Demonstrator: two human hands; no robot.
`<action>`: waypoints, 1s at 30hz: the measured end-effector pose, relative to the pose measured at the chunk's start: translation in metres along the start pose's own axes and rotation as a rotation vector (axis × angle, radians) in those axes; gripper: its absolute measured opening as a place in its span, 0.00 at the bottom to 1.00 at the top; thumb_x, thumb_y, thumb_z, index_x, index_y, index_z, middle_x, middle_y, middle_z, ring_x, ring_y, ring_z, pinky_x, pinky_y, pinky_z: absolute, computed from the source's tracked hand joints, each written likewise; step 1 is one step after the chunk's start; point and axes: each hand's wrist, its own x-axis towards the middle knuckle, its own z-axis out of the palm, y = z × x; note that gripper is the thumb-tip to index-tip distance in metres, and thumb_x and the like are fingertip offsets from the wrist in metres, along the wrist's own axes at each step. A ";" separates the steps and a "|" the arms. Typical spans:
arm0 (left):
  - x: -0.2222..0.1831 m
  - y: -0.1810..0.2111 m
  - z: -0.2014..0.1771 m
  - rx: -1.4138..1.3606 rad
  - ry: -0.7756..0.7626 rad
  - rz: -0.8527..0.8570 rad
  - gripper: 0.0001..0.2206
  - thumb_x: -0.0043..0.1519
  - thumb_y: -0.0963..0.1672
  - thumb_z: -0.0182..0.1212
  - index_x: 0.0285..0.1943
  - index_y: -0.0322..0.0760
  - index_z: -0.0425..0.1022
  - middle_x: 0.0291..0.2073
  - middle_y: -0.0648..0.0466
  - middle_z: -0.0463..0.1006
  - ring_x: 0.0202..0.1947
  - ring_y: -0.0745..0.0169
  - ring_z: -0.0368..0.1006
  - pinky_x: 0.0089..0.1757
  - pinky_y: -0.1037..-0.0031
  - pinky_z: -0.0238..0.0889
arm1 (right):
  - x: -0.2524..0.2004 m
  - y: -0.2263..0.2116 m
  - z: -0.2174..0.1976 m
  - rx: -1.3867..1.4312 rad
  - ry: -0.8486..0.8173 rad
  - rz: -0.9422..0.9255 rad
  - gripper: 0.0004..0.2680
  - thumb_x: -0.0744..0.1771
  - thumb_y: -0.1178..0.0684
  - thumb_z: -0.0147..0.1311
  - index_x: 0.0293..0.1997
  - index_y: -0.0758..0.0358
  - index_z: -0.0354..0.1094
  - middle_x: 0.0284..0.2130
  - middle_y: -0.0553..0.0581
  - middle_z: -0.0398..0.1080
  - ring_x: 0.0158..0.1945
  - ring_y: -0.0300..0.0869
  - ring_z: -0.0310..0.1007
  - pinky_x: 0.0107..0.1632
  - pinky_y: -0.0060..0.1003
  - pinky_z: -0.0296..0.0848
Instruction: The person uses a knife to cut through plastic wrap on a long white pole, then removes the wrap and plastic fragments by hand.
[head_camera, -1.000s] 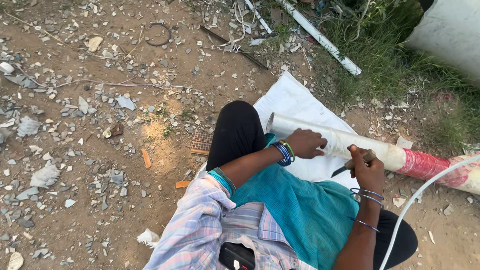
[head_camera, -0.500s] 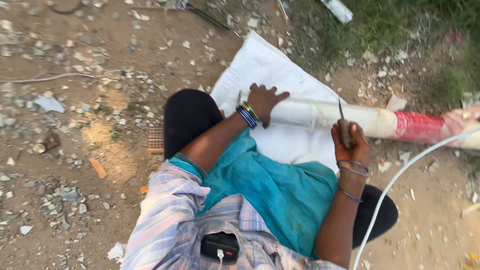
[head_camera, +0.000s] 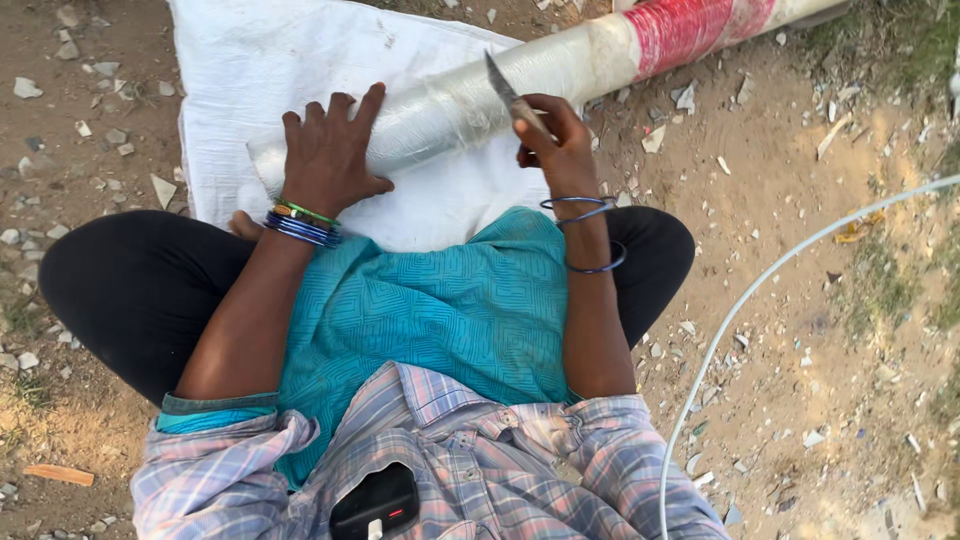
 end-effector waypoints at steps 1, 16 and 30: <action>0.003 -0.004 -0.002 -0.030 -0.088 -0.007 0.54 0.34 0.56 0.81 0.76 0.48 0.62 0.55 0.42 0.76 0.45 0.37 0.76 0.44 0.44 0.66 | 0.000 0.008 0.006 0.052 -0.016 0.013 0.14 0.69 0.48 0.60 0.56 0.65 0.69 0.33 0.54 0.71 0.30 0.37 0.71 0.33 0.33 0.73; 0.051 0.011 0.000 -0.457 0.098 0.250 0.16 0.66 0.49 0.67 0.61 0.45 0.77 0.53 0.52 0.79 0.50 0.50 0.76 0.47 0.59 0.70 | 0.005 0.028 0.055 0.383 0.009 0.240 0.11 0.69 0.53 0.51 0.54 0.62 0.54 0.27 0.54 0.69 0.20 0.38 0.66 0.19 0.37 0.63; 0.064 0.016 0.015 -0.424 0.271 0.443 0.06 0.65 0.45 0.70 0.45 0.40 0.81 0.38 0.57 0.76 0.39 0.59 0.75 0.39 0.67 0.71 | -0.004 0.025 0.068 -0.391 0.022 -0.110 0.18 0.74 0.38 0.41 0.63 0.63 0.51 0.19 0.54 0.66 0.20 0.38 0.69 0.24 0.35 0.61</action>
